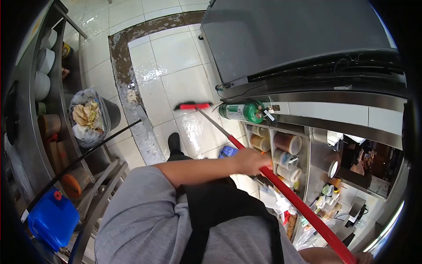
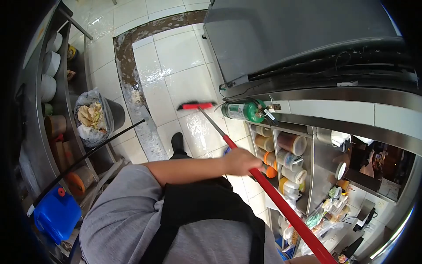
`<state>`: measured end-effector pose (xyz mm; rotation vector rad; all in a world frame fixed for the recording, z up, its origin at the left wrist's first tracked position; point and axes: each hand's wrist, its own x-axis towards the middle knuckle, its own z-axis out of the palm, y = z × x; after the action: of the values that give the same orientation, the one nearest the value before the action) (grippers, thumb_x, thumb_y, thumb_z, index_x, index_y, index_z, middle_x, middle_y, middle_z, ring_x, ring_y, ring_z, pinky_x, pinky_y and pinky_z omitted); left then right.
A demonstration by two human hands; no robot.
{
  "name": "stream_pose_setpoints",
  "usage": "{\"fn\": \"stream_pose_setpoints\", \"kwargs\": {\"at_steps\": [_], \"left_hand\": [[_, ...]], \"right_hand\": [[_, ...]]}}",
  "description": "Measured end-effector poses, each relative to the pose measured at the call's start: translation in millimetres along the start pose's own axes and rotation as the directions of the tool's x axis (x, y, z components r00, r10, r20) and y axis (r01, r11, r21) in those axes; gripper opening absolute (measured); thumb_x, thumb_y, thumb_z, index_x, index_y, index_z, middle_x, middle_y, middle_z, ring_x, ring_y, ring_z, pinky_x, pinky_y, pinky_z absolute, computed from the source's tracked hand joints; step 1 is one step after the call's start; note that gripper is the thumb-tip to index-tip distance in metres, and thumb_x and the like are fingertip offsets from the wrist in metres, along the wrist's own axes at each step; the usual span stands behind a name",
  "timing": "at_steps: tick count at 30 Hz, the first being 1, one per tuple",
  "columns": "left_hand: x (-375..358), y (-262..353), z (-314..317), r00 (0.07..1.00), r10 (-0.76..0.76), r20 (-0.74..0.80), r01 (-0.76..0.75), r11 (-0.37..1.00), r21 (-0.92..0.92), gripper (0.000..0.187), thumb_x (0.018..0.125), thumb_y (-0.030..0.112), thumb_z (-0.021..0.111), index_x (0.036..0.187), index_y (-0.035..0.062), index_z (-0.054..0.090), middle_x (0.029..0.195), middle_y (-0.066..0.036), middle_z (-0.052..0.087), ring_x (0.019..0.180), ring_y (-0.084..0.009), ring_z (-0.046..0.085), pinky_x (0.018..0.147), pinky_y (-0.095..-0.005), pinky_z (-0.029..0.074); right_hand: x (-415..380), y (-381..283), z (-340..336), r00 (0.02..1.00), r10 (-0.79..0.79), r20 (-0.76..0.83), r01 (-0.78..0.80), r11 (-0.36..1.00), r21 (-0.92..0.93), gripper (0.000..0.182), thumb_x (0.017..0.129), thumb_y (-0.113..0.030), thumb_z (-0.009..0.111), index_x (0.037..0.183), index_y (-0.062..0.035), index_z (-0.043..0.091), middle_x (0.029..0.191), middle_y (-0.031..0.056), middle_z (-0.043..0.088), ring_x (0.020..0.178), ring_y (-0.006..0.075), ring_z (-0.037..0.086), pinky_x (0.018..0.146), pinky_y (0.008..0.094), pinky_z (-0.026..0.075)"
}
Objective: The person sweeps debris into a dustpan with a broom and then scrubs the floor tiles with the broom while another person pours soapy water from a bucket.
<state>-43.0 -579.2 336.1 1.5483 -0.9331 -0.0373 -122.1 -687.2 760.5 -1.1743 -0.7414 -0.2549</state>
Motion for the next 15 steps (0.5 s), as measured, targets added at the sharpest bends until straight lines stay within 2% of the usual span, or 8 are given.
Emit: {"fn": "stream_pose_setpoints", "kwargs": {"at_steps": [3, 6, 7, 8, 10, 12, 14, 15], "left_hand": [[7.9, -58.8, -19.1, 0.978, 0.061, -0.201, -0.040, 0.993, 0.108, 0.013, 0.070, 0.018, 0.067, 0.082, 0.0202, 0.063, 0.065, -0.002, 0.059, 0.060, -0.0254, 0.059, 0.054, -0.0391, 0.046], [18.8, -144.4, -52.6, 0.945, 0.059, -0.322, 0.011, 0.978, 0.210, 0.013, 0.079, 0.019, 0.067, 0.071, 0.0159, 0.056, 0.064, -0.005, 0.054, 0.063, -0.0277, 0.055, 0.060, -0.0404, 0.043], [26.3, -166.6, -69.1, 0.918, 0.025, -0.396, 0.055, 0.981, 0.188, 0.022, 0.081, 0.017, 0.067, 0.066, 0.0128, 0.051, 0.062, -0.006, 0.051, 0.063, -0.0293, 0.052, 0.060, -0.0405, 0.040], [34.3, -192.0, -82.0, 0.888, 0.006, -0.460, 0.088, 0.979, 0.183, 0.025, 0.080, 0.013, 0.068, 0.066, 0.0089, 0.048, 0.063, -0.009, 0.049, 0.065, -0.0317, 0.050, 0.061, -0.0413, 0.039], [48.6, -212.4, -110.9, 0.821, -0.067, -0.567, 0.226, 0.950, 0.214, 0.026, 0.079, 0.009, 0.068, 0.067, 0.0036, 0.045, 0.066, -0.012, 0.048, 0.069, -0.0345, 0.049, 0.062, -0.0424, 0.039], [52.2, -220.8, -125.0, 0.831, -0.128, -0.542, 0.298, 0.924, 0.239, 0.025, 0.079, 0.011, 0.068, 0.066, 0.0042, 0.047, 0.067, -0.012, 0.051, 0.072, -0.0335, 0.050, 0.063, -0.0422, 0.040], [48.3, -212.1, -108.3, 0.860, -0.123, -0.496, 0.269, 0.934, 0.234, 0.025, 0.079, 0.012, 0.068, 0.064, 0.0050, 0.048, 0.067, -0.011, 0.052, 0.072, -0.0329, 0.051, 0.063, -0.0420, 0.041], [47.5, -190.8, -101.4, 0.891, -0.117, -0.440, 0.238, 0.943, 0.232, 0.026, 0.078, 0.013, 0.068, 0.063, 0.0059, 0.049, 0.067, -0.010, 0.054, 0.071, -0.0324, 0.052, 0.063, -0.0418, 0.041]], "right_hand": [[-17.9, 29.4, -21.2, 0.994, -0.072, -0.078, 0.063, 0.992, -0.109, 0.031, 0.089, -0.031, 0.057, 0.065, -0.0154, 0.045, 0.051, -0.0078, 0.044, 0.042, 0.0054, 0.044, 0.041, 0.0204, 0.040], [-42.0, 105.2, -21.7, 0.986, -0.105, -0.129, 0.060, 0.948, -0.311, 0.036, 0.092, -0.040, 0.051, 0.065, -0.0169, 0.044, 0.049, -0.0075, 0.040, 0.042, 0.0055, 0.042, 0.043, 0.0217, 0.039], [-55.4, 122.7, -26.7, 0.985, -0.088, -0.149, 0.028, 0.933, -0.359, 0.036, 0.090, -0.027, 0.058, 0.062, -0.0121, 0.040, 0.047, -0.0035, 0.045, 0.038, 0.0035, 0.040, 0.039, 0.0164, 0.033], [-69.6, 139.3, -38.9, 0.996, 0.040, -0.081, -0.072, 0.892, -0.447, 0.034, 0.094, -0.030, 0.050, 0.068, -0.0091, 0.043, 0.055, 0.0028, 0.048, 0.046, 0.0158, 0.047, 0.048, 0.0302, 0.039], [-103.5, 199.3, -47.2, 0.982, 0.023, -0.186, -0.136, 0.772, -0.621, 0.031, 0.097, -0.033, 0.046, 0.075, -0.0108, 0.041, 0.058, 0.0047, 0.046, 0.051, 0.0177, 0.046, 0.053, 0.0343, 0.039], [-111.0, 222.5, -42.2, 0.963, -0.068, -0.261, -0.133, 0.721, -0.680, 0.034, 0.098, -0.038, 0.043, 0.076, -0.0124, 0.038, 0.055, 0.0022, 0.041, 0.047, 0.0166, 0.042, 0.052, 0.0320, 0.038], [-87.8, 188.0, -42.2, 0.939, -0.055, -0.341, -0.195, 0.731, -0.654, 0.037, 0.098, -0.040, 0.041, 0.073, -0.0134, 0.035, 0.053, -0.0025, 0.039, 0.044, 0.0117, 0.040, 0.051, 0.0276, 0.035], [-72.2, 165.5, -43.8, 0.947, -0.133, -0.292, -0.125, 0.685, -0.718, 0.037, 0.098, -0.039, 0.041, 0.072, -0.0142, 0.033, 0.054, -0.0039, 0.040, 0.043, 0.0078, 0.036, 0.049, 0.0248, 0.032]]}}
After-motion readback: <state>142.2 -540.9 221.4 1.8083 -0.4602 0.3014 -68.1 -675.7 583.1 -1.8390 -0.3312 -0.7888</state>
